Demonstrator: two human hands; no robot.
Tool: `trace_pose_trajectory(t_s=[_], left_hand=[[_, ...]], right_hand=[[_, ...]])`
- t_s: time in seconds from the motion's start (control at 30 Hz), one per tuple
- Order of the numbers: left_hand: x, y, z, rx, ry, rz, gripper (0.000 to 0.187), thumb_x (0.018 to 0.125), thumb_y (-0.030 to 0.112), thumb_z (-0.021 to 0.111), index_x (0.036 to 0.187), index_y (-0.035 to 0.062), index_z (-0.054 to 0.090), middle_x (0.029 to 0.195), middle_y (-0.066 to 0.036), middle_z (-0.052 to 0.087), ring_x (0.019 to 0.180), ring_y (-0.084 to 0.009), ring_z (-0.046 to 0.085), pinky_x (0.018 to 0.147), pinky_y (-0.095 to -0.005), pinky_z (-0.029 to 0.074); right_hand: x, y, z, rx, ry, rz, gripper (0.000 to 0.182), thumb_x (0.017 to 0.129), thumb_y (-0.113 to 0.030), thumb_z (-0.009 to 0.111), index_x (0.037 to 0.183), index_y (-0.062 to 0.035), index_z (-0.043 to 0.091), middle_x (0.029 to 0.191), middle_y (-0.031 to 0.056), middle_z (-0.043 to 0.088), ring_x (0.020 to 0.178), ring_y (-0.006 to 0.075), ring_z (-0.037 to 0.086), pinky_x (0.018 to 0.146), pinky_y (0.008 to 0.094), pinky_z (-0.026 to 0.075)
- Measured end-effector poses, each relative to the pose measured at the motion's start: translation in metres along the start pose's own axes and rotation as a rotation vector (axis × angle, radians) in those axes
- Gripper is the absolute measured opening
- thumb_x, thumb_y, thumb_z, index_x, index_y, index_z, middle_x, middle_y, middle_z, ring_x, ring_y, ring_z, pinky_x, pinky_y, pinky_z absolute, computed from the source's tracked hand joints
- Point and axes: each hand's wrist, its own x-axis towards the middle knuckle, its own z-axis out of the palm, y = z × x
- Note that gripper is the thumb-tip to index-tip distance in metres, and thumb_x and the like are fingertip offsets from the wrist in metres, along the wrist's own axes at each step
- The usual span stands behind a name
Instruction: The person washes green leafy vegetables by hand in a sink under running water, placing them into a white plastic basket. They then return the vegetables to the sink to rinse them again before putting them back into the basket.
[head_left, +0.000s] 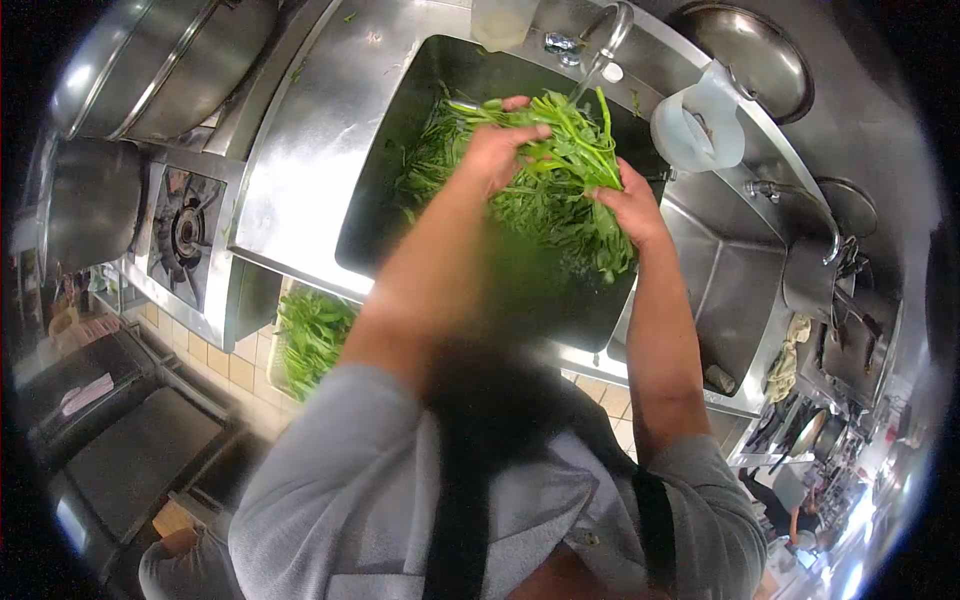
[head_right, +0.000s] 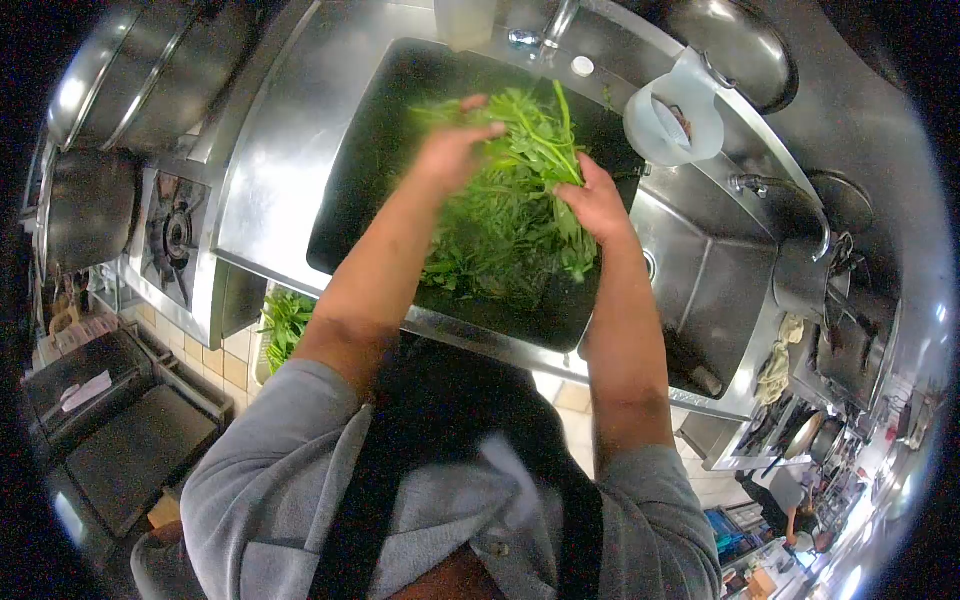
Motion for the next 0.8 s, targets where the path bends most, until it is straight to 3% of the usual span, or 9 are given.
trace_pose_trajectory(t_s=[0.03, 0.07, 0.23, 0.3, 0.33, 0.5, 0.63, 0.7, 0.8], left_hand=[[-0.001, 0.006, 0.005, 0.115, 0.065, -0.120, 0.048, 0.075, 0.003, 0.077, 0.118, -0.0011, 0.056, 0.106, -0.015, 0.067, 0.096, -0.0277, 0.066, 0.077, -0.0427, 0.056], [0.008, -0.010, -0.013, 0.396, -0.230, 0.083, 0.052, 0.075, 0.000, 0.076, 0.121, -0.0010, 0.053, 0.103, -0.016, 0.068, 0.090, -0.0268, 0.067, 0.076, -0.0392, 0.057], [0.012, 0.015, -0.008, 0.082, -0.099, 0.015, 0.061, 0.073, 0.005, 0.080, 0.126, -0.0013, 0.050, 0.104, -0.016, 0.068, 0.091, -0.0245, 0.067, 0.070, -0.0355, 0.058], [-0.004, 0.038, 0.021, 0.456, -0.121, -0.160, 0.062, 0.072, 0.003, 0.079, 0.126, -0.0017, 0.050, 0.104, -0.016, 0.068, 0.092, -0.0252, 0.067, 0.073, -0.0359, 0.057], [-0.001, 0.042, 0.020, 0.503, -0.111, -0.140, 0.064, 0.070, 0.007, 0.081, 0.126, -0.0022, 0.051, 0.104, -0.015, 0.068, 0.092, -0.0245, 0.067, 0.075, -0.0355, 0.056], [0.029, 0.023, 0.003, 0.314, -0.102, -0.011, 0.060, 0.068, 0.013, 0.083, 0.120, -0.0032, 0.057, 0.104, -0.014, 0.068, 0.089, -0.0242, 0.067, 0.079, -0.0360, 0.054], [0.053, 0.006, -0.008, 0.754, -0.124, 0.108, 0.062, 0.069, 0.014, 0.082, 0.124, 0.0044, 0.056, 0.105, -0.016, 0.067, 0.095, -0.0257, 0.065, 0.085, -0.0363, 0.051], [0.067, 0.004, -0.027, 0.297, -0.133, -0.061, 0.064, 0.070, 0.016, 0.081, 0.129, 0.0099, 0.056, 0.107, -0.017, 0.066, 0.097, -0.0270, 0.064, 0.087, -0.0373, 0.049], [0.041, 0.012, 0.008, 0.568, -0.154, 0.040, 0.055, 0.073, 0.015, 0.079, 0.124, 0.0114, 0.058, 0.106, -0.015, 0.067, 0.094, -0.0252, 0.065, 0.078, -0.0390, 0.052]], right_hand=[[-0.001, -0.002, -0.002, -0.001, 0.000, 0.000, 0.054, 0.077, -0.011, 0.066, 0.128, -0.0004, 0.053, 0.110, 0.0105, 0.066, 0.096, 0.0167, 0.060, 0.088, 0.0299, 0.046], [-0.002, -0.004, -0.004, -0.097, -0.031, 0.022, 0.054, 0.077, -0.011, 0.066, 0.128, 0.0002, 0.053, 0.110, 0.0115, 0.066, 0.097, 0.0178, 0.061, 0.088, 0.0305, 0.046], [-0.009, -0.025, -0.029, -0.142, -0.106, -0.004, 0.054, 0.077, -0.012, 0.065, 0.128, 0.0006, 0.052, 0.109, 0.0140, 0.067, 0.095, 0.0220, 0.062, 0.086, 0.0320, 0.047], [-0.008, -0.043, -0.030, -0.294, -0.162, 0.117, 0.055, 0.077, -0.007, 0.065, 0.129, -0.0002, 0.051, 0.113, 0.0048, 0.064, 0.102, 0.0134, 0.057, 0.093, 0.0276, 0.043], [-0.006, -0.033, -0.030, -0.311, -0.133, 0.004, 0.055, 0.076, -0.011, 0.067, 0.128, 0.0001, 0.052, 0.107, 0.0116, 0.066, 0.096, 0.0198, 0.061, 0.087, 0.0321, 0.047], [-0.010, -0.038, -0.044, -0.173, -0.145, 0.008, 0.054, 0.076, -0.010, 0.067, 0.128, -0.0003, 0.053, 0.108, 0.0089, 0.066, 0.097, 0.0163, 0.060, 0.088, 0.0311, 0.046], [-0.017, -0.052, -0.036, -0.102, -0.135, 0.157, 0.054, 0.076, -0.005, 0.065, 0.128, -0.0011, 0.052, 0.114, 0.0032, 0.063, 0.103, 0.0126, 0.056, 0.093, 0.0274, 0.043], [-0.017, -0.044, -0.049, -0.091, -0.155, 0.148, 0.054, 0.076, -0.004, 0.065, 0.128, -0.0012, 0.052, 0.114, 0.0035, 0.063, 0.103, 0.0130, 0.056, 0.093, 0.0275, 0.043], [-0.018, -0.035, -0.043, -0.144, -0.144, 0.116, 0.054, 0.076, -0.006, 0.066, 0.127, -0.0006, 0.053, 0.112, 0.0054, 0.064, 0.102, 0.0137, 0.058, 0.092, 0.0282, 0.044]])
